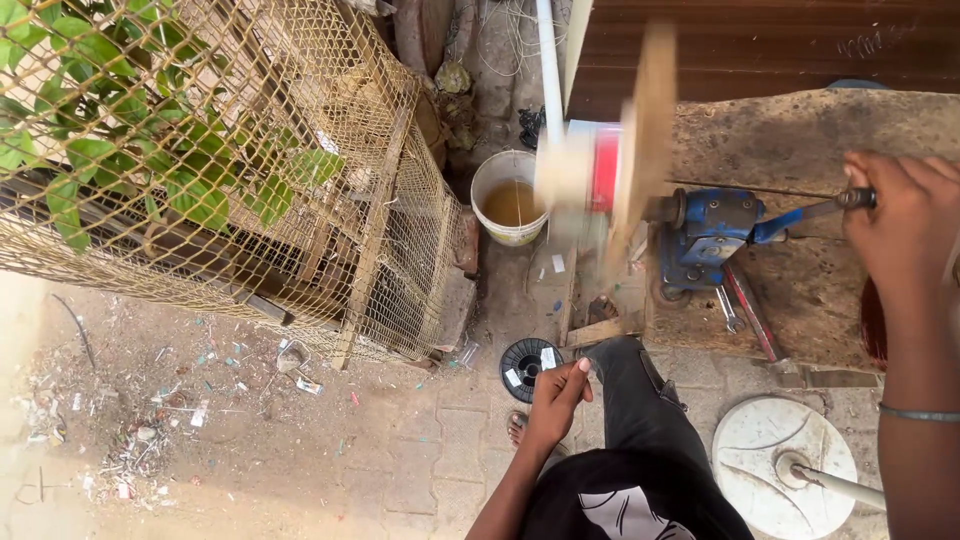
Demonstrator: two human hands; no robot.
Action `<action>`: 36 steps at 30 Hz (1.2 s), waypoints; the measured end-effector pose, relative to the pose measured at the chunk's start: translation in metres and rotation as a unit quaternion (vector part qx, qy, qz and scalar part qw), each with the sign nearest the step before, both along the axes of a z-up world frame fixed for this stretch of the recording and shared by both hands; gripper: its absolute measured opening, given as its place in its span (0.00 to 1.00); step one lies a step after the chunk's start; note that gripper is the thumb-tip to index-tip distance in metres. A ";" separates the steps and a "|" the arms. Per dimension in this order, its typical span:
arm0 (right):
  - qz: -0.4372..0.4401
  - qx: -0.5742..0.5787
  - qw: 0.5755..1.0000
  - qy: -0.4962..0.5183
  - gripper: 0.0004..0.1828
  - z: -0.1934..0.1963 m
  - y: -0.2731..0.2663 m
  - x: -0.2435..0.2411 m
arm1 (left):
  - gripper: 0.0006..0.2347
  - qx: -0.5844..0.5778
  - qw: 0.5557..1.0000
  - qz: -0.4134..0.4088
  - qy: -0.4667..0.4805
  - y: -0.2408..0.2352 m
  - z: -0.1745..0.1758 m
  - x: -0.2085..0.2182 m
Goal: Winding copper wire onto a spool using a manual winding machine.
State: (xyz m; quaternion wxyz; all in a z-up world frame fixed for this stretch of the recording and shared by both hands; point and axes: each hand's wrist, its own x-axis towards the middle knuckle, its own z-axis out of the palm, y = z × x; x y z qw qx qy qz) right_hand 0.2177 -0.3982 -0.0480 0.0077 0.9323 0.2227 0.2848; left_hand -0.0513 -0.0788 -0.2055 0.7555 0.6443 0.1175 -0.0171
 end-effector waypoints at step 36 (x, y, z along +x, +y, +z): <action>-0.130 -0.108 0.972 0.165 0.11 -0.152 -0.007 0.112 | 0.24 0.065 0.998 -0.022 0.000 0.007 0.007 -0.014</action>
